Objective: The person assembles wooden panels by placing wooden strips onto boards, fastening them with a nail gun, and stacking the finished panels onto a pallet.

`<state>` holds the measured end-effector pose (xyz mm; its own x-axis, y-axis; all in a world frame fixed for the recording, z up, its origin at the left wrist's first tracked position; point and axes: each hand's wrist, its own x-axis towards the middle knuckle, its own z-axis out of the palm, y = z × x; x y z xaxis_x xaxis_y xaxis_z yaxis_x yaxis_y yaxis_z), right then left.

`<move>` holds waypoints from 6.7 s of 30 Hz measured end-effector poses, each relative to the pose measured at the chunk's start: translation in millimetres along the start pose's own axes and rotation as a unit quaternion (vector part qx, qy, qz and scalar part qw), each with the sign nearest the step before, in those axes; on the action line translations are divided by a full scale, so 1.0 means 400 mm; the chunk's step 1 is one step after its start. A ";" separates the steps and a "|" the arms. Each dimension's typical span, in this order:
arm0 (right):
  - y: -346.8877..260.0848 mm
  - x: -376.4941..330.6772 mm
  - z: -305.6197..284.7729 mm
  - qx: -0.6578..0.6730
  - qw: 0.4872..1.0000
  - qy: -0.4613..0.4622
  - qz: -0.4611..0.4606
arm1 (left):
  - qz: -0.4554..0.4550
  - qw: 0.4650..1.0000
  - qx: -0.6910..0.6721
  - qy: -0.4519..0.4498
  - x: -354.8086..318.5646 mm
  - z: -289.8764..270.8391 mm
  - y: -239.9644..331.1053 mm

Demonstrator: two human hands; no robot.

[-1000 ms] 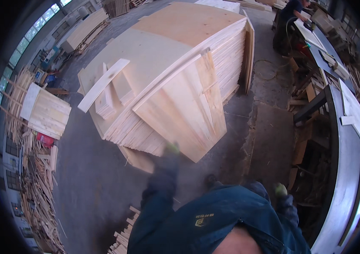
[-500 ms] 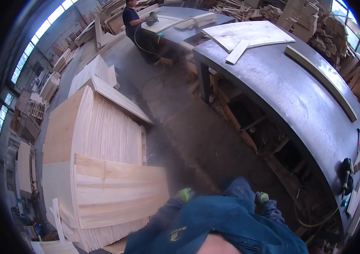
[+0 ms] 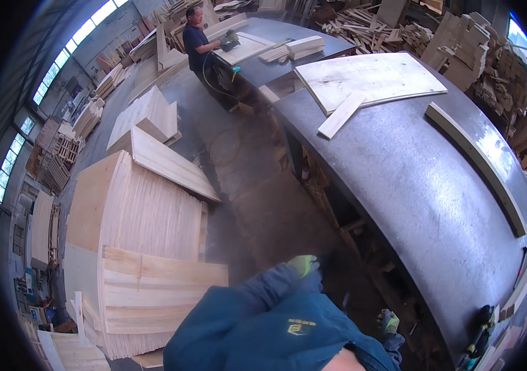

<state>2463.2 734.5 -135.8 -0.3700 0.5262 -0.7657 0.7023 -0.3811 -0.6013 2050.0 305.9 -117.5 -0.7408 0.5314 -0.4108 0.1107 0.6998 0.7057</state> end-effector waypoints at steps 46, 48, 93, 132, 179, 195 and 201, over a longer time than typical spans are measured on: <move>-1.545 1.620 -0.609 -0.497 0.745 0.424 0.139 | 0.068 0.802 0.379 0.457 2.951 -0.591 1.453; -1.520 1.638 -0.652 -0.494 0.731 0.433 0.183 | -0.040 0.836 0.434 0.334 2.745 -0.518 1.397; -1.442 1.850 -0.697 -0.366 0.871 0.318 -0.080 | 0.005 0.803 0.590 0.086 2.804 -0.554 1.158; -1.931 0.666 0.017 0.084 0.832 -0.448 -0.317 | 0.082 0.885 -0.377 0.262 1.075 -0.227 1.754; -1.760 0.410 -1.838 -0.048 0.897 0.323 -0.297 | -0.146 0.902 -0.405 0.011 1.729 0.464 1.673; -1.589 0.339 -1.308 0.339 0.887 0.105 -0.297 | -0.037 0.834 -0.549 0.046 1.406 0.287 2.139; -0.837 0.464 -1.345 -0.189 0.864 0.383 -0.266 | 0.017 0.959 -0.089 -0.267 1.246 0.239 1.867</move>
<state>2486.5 1368.5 46.4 -0.2926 0.9544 0.0589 0.7580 0.2690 -0.5942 1826.8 1139.1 149.6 -0.2878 0.7545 -0.5898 -0.0207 0.6108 0.7915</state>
